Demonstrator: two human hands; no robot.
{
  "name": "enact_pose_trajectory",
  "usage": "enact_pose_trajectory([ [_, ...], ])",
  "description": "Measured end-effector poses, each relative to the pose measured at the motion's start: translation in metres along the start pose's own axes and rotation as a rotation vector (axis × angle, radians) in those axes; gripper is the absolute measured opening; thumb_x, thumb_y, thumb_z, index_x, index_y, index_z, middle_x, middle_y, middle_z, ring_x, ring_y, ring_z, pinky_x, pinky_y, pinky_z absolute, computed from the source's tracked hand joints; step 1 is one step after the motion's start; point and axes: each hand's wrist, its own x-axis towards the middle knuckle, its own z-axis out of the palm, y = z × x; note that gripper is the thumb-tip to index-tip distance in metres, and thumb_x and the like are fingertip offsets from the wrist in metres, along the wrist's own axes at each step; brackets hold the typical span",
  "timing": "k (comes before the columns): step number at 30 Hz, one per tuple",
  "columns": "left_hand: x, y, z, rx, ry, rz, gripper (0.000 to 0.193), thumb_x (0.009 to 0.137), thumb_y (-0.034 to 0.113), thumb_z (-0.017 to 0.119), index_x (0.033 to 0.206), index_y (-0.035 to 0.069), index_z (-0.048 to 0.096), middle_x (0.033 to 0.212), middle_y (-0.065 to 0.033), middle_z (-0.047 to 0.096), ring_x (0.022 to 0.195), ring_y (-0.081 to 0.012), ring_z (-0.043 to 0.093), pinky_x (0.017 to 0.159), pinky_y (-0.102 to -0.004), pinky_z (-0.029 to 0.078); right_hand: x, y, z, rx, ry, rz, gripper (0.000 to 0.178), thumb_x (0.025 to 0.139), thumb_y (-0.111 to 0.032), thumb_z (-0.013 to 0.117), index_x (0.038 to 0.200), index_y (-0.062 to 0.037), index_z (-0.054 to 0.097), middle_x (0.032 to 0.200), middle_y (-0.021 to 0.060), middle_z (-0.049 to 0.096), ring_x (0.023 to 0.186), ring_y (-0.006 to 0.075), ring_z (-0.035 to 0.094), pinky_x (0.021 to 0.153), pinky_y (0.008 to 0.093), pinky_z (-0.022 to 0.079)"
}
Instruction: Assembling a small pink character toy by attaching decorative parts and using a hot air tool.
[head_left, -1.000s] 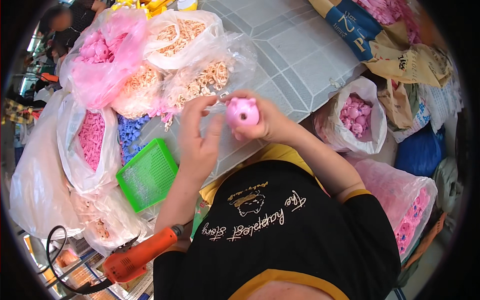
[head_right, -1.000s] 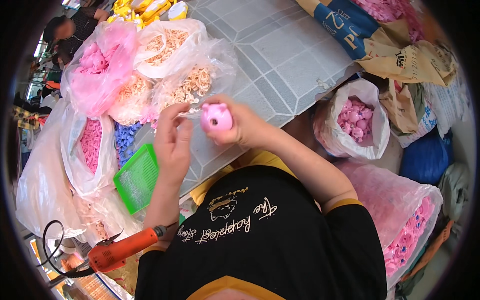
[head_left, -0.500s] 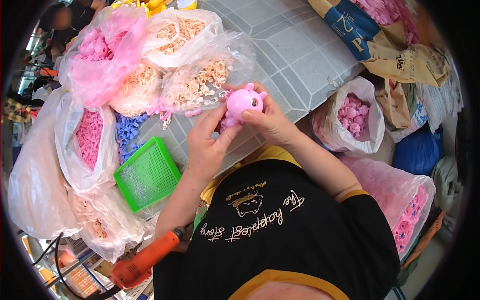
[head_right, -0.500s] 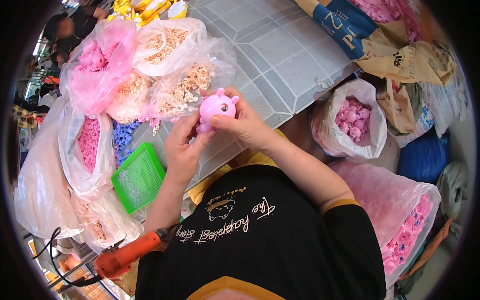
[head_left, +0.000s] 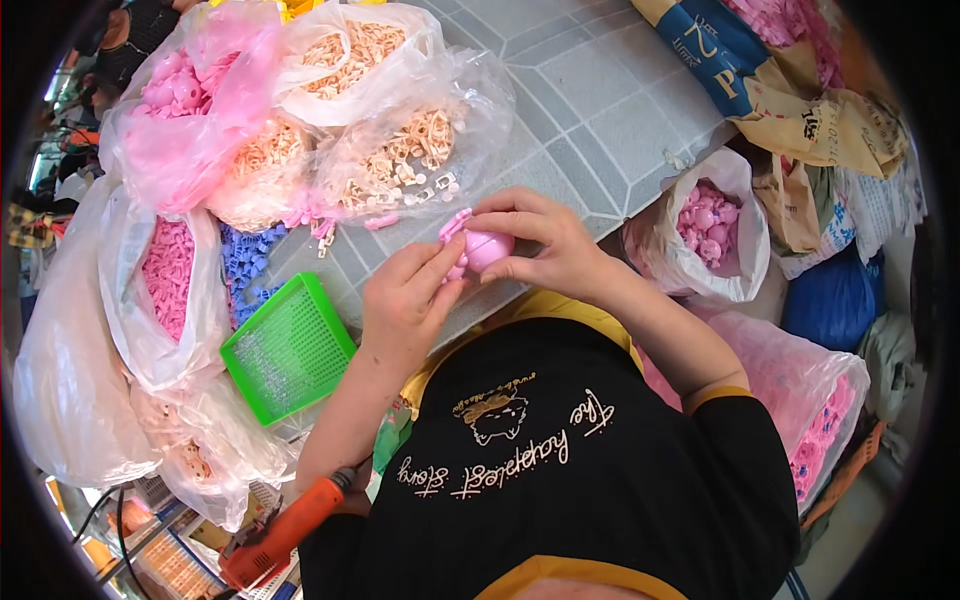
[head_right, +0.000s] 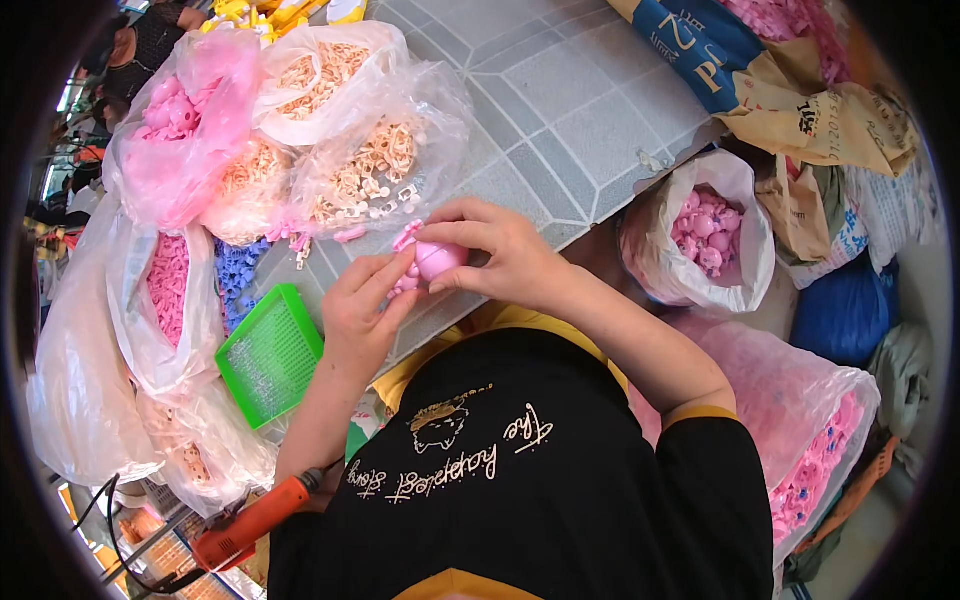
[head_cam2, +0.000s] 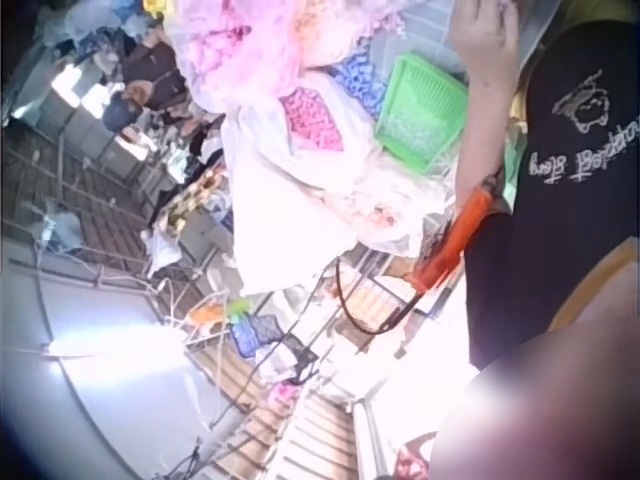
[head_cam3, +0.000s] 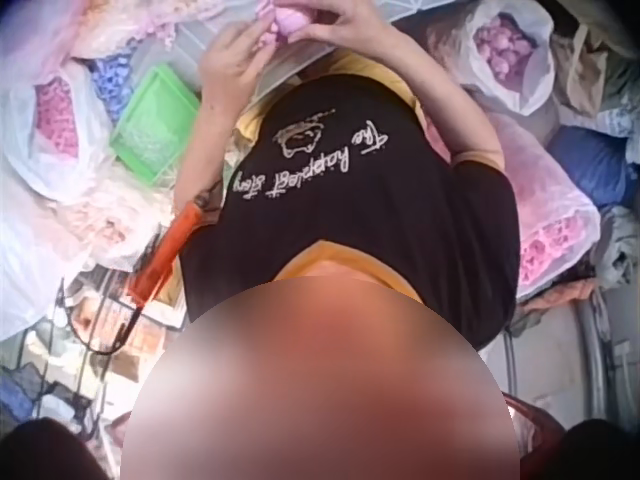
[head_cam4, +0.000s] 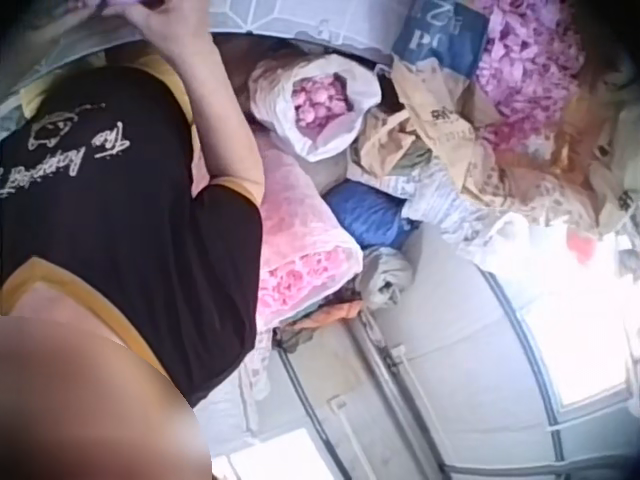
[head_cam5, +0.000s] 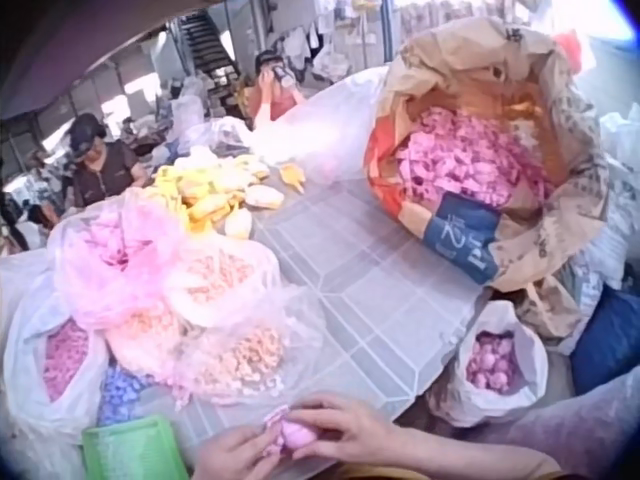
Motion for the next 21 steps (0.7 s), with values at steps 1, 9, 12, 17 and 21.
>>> enact_pose_trajectory([
  [1, 0.001, 0.001, 0.000, 0.011, 0.001, -0.001, 0.046, 0.076, 0.006, 0.077, 0.121, 0.005, 0.069, 0.098, -0.0102, 0.066, 0.083, -0.0268, 0.066, 0.071, -0.0353, 0.054, 0.001, 0.002, 0.001, -0.001, 0.022, -0.037, 0.049, 0.076, -0.020, 0.085, 0.120, -0.0056, 0.069, 0.119, 0.0130, 0.066, 0.107, 0.0282, 0.065, 0.090, 0.0356, 0.053],
  [9, 0.003, 0.006, 0.003, 0.183, 0.016, 0.108, 0.049, 0.075, 0.008, 0.077, 0.122, 0.003, 0.067, 0.097, -0.0099, 0.064, 0.083, -0.0279, 0.065, 0.072, -0.0379, 0.052, 0.003, 0.003, 0.006, -0.059, 0.061, -0.100, 0.045, 0.077, -0.017, 0.082, 0.118, -0.0043, 0.070, 0.115, 0.0130, 0.069, 0.103, 0.0284, 0.068, 0.087, 0.0358, 0.055],
  [12, 0.003, 0.009, 0.002, 0.292, -0.042, 0.092, 0.049, 0.075, 0.009, 0.078, 0.122, 0.003, 0.066, 0.097, -0.0110, 0.064, 0.084, -0.0290, 0.064, 0.073, -0.0387, 0.052, 0.003, 0.005, 0.009, -0.037, 0.074, -0.085, 0.044, 0.077, -0.014, 0.081, 0.118, -0.0042, 0.070, 0.115, 0.0137, 0.069, 0.101, 0.0286, 0.068, 0.085, 0.0352, 0.055],
  [17, 0.002, -0.001, -0.001, -0.143, 0.062, -0.132, 0.042, 0.080, 0.009, 0.078, 0.120, 0.002, 0.067, 0.097, -0.0094, 0.065, 0.084, -0.0241, 0.065, 0.072, -0.0352, 0.052, 0.007, -0.012, 0.006, -0.155, 0.085, -0.027, 0.052, 0.075, -0.016, 0.083, 0.123, -0.0044, 0.066, 0.115, 0.0149, 0.067, 0.102, 0.0311, 0.067, 0.087, 0.0373, 0.055],
  [21, -0.004, -0.010, 0.000, -0.706, 0.083, -0.481, 0.032, 0.090, 0.015, 0.072, 0.118, 0.001, 0.067, 0.095, -0.0044, 0.067, 0.080, -0.0179, 0.065, 0.068, -0.0325, 0.052, 0.017, -0.033, -0.008, -0.108, 0.141, -0.043, 0.058, 0.073, -0.018, 0.085, 0.125, -0.0048, 0.063, 0.118, 0.0155, 0.063, 0.107, 0.0326, 0.064, 0.091, 0.0394, 0.053],
])
